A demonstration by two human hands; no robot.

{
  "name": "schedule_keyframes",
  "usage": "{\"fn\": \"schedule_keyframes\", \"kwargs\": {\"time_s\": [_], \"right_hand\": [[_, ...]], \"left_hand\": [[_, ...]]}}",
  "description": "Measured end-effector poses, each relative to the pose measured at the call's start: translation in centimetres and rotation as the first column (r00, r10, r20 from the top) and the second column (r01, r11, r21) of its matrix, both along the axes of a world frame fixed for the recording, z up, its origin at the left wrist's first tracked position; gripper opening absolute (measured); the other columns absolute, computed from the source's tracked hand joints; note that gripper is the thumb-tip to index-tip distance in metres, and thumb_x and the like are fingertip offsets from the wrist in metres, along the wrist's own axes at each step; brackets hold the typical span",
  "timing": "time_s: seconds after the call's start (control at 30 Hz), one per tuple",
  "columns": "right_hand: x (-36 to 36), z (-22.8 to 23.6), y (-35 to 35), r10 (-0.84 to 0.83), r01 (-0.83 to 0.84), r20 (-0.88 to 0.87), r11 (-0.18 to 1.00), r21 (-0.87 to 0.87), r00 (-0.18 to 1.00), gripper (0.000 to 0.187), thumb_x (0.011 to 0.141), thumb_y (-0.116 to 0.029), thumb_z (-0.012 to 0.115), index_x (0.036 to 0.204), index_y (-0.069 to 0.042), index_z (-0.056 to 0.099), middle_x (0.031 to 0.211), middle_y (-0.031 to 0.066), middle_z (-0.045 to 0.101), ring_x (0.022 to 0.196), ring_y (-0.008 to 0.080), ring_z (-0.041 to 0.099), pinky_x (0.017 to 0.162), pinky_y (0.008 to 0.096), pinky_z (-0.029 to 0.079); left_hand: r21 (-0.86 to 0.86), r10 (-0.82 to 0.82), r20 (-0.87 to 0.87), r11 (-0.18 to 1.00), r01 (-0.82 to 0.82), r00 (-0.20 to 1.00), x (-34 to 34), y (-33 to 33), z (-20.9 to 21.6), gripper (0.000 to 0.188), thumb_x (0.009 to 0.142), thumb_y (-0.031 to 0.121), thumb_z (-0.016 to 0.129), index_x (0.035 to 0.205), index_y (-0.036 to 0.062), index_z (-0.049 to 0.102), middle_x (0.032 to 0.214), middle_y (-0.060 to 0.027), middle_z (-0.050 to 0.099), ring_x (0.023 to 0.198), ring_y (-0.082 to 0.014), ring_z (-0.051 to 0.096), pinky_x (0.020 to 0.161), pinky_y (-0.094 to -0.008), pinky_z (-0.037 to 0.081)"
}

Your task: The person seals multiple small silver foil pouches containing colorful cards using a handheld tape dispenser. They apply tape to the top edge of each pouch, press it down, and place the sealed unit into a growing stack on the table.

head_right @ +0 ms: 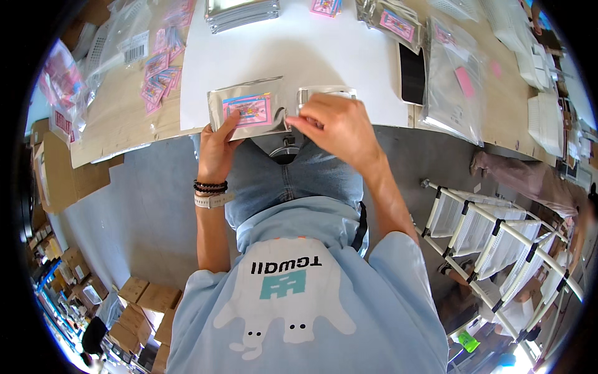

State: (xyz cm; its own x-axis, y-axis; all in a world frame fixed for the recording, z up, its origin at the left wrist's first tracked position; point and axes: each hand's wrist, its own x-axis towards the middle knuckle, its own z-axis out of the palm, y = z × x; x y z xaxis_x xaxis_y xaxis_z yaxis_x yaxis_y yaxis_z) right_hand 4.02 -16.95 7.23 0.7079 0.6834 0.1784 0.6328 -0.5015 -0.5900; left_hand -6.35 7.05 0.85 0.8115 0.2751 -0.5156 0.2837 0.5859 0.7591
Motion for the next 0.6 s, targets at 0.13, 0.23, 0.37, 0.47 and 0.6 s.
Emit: {"fn": "schedule_keyframes", "kwargs": {"time_s": [0.13,0.23,0.37,0.47,0.6], "right_hand": [[2.7,-0.4,0.3,0.106,-0.112,0.269,0.994,0.009,0.957,0.038,0.082,-0.023,0.083,0.115,-0.009,0.069,0.110,0.0038,0.071,0.104,0.0259,0.065,0.091,0.0399,0.051],[3.0,-1.6,-0.1,0.156,-0.139,0.212,0.986,-0.095,0.965,0.053,0.081,-0.022,0.083,0.129,-0.010,0.065,0.123,0.0031,0.070,0.116,0.0259,0.063,0.101,0.0418,0.048],[2.8,-2.1,-0.1,0.143,-0.123,0.206,0.987,-0.107,0.968,0.053,0.079,-0.018,0.083,0.129,-0.011,0.065,0.122,0.0030,0.071,0.114,0.0249,0.065,0.099,0.0416,0.050],[2.8,-2.2,-0.1,0.143,-0.125,0.207,0.987,-0.097,0.968,0.053,0.079,-0.016,0.083,0.129,-0.011,0.065,0.122,0.0029,0.071,0.113,0.0246,0.066,0.099,0.0413,0.050],[2.9,-2.2,0.0,0.137,-0.120,0.201,0.988,-0.093,0.970,0.053,0.079,-0.013,0.082,0.129,-0.010,0.065,0.122,0.0036,0.071,0.114,0.0249,0.066,0.100,0.0415,0.050]], "left_hand": [[-0.037,-0.039,0.047,0.998,0.041,0.998,0.1,0.3,-0.7,0.033,0.099,0.015,0.071,0.128,0.0008,0.065,0.119,-0.0089,0.074,0.109,-0.0193,0.072,0.096,-0.0375,0.058],[-0.244,0.051,0.178,0.970,-0.006,0.983,-0.8,0.7,-2.2,0.039,0.103,0.019,0.066,0.136,-0.0001,0.059,0.133,-0.0122,0.067,0.123,-0.0240,0.065,0.105,-0.0415,0.052],[-0.586,0.314,0.358,0.808,-0.050,0.879,-1.4,-2.1,-2.4,0.054,0.107,0.033,0.057,0.148,0.0000,0.048,0.150,-0.0150,0.053,0.144,-0.0274,0.044,0.122,-0.0460,0.034],[-0.853,0.567,0.321,0.522,-0.029,0.759,-1.5,-5.2,-2.7,0.051,0.110,0.034,0.052,0.146,-0.0010,0.049,0.151,-0.0128,0.054,0.142,-0.0256,0.047,0.121,-0.0418,0.036],[-0.746,0.521,0.274,0.646,-0.163,0.809,0.1,-8.9,-2.6,0.055,0.109,0.039,0.054,0.149,0.0029,0.045,0.151,-0.0112,0.052,0.142,-0.0242,0.046,0.120,-0.0403,0.037]]}}
